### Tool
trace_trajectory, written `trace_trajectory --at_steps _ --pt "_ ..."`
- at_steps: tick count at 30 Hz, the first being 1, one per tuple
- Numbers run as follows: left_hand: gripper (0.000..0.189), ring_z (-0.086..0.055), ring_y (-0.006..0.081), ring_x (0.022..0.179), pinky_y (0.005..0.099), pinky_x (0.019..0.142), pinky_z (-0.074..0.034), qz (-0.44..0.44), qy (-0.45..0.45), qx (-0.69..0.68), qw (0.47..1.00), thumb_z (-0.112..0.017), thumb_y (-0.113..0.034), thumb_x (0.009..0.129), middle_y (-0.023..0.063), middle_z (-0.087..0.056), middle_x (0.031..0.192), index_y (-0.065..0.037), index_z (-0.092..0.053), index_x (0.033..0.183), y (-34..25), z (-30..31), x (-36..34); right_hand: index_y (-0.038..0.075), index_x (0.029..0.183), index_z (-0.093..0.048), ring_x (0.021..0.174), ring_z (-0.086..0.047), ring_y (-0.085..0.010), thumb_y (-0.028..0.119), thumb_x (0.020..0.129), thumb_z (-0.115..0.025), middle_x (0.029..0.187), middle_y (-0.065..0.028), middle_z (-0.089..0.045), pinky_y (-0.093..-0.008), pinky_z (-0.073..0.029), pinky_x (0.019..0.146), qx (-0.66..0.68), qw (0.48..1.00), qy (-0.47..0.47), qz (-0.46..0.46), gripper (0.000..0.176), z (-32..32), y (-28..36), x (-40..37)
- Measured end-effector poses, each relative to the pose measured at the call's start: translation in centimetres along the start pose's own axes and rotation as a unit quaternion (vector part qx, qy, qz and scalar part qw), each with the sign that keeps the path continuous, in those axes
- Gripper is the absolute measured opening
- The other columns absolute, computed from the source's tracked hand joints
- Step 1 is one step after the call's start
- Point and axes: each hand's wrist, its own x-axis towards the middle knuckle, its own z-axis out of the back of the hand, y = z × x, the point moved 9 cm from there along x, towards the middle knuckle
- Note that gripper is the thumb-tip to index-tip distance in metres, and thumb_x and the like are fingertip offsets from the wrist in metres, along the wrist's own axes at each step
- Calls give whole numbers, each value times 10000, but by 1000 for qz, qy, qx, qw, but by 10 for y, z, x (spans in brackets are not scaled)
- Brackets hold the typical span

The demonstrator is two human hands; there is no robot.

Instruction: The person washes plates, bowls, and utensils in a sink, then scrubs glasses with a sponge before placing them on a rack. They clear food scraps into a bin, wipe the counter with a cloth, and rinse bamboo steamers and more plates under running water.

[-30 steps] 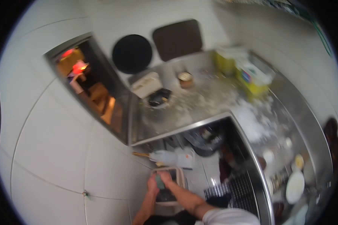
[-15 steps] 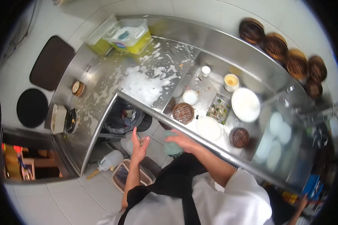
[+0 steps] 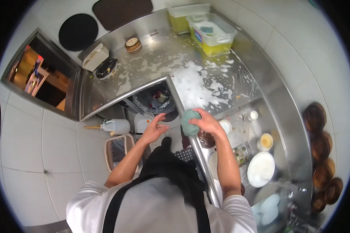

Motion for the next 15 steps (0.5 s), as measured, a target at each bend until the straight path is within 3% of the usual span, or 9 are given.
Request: trace_trajectory --at_steps 2,5,6,7,8,10,12,13,15 --pt "589 -606 172 1050 321 855 -512 -54 -83 61 993 -679 -78 865 130 -507 1339 -66 -418 1393 1 54 3 35 1230 -562 546 -542 -119 228 788 -700 903 -64 -627 -268 -460 491 -77 996 35 -1 502 19 7 37" --pt "499 -628 166 972 298 835 -506 -62 -289 70 953 -705 -158 857 126 -659 1099 -18 -507 1293 40 180 -4 49 1147 -601 598 -590 -137 198 800 -676 997 -72 -604 -269 -513 508 26 998 17 -57 385 90 17 93" --pt "484 -627 166 979 304 855 -499 -66 -359 87 927 -709 -175 855 125 -678 1059 -1 -523 1267 43 223 -10 62 1155 -604 715 -624 -148 171 842 -638 1078 -59 -594 -268 -540 531 138 990 -29 -9 334 141 1 131" --pt "506 -627 180 999 315 874 -493 -63 -409 93 906 -712 -192 854 146 -669 1097 6 -515 1277 55 267 -9 40 1195 -551 737 -643 -151 162 876 -614 922 -59 -640 -253 -546 543 243 963 -88 80 347 193 9 151" --pt "528 -627 194 1018 326 894 -487 -59 -456 98 882 -714 -209 853 166 -661 1135 13 -507 1286 67 309 -5 58 1172 -535 788 -643 -181 211 906 -601 898 -64 -628 -288 -545 635 331 890 -175 261 314 251 9 165" --pt "583 -618 242 1075 343 944 -464 -40 -513 101 852 -728 -243 842 201 -624 1212 18 -492 1306 77 385 17 80 1083 -549 809 -633 -196 248 931 -577 886 -74 -625 -317 -529 701 331 742 -561 159 228 316 -20 146" --pt "632 -601 263 1113 351 957 -458 -41 -522 88 847 -740 -262 828 212 -593 1256 16 -472 1328 77 445 70 101 1055 -550 820 -639 -202 303 949 -553 930 -89 -641 -325 -524 688 357 871 -318 113 229 334 -72 229" --pt "681 -585 283 1151 359 971 -451 -43 -525 84 846 -753 -281 815 222 -563 1301 14 -451 1350 73 476 104 114 1055 -551 828 -645 -207 343 956 -526 939 -89 -647 -319 -521 691 340 887 -271 157 251 297 -58 238" --pt "765 -541 302 1217 385 1011 -423 -58 -506 134 850 -777 -297 782 223 -511 1362 11 -413 1381 65 520 174 93 1121 -543 848 -648 -225 339 970 -501 988 -104 -634 -334 -527 721 285 924 -250 54 292 249 -64 262"
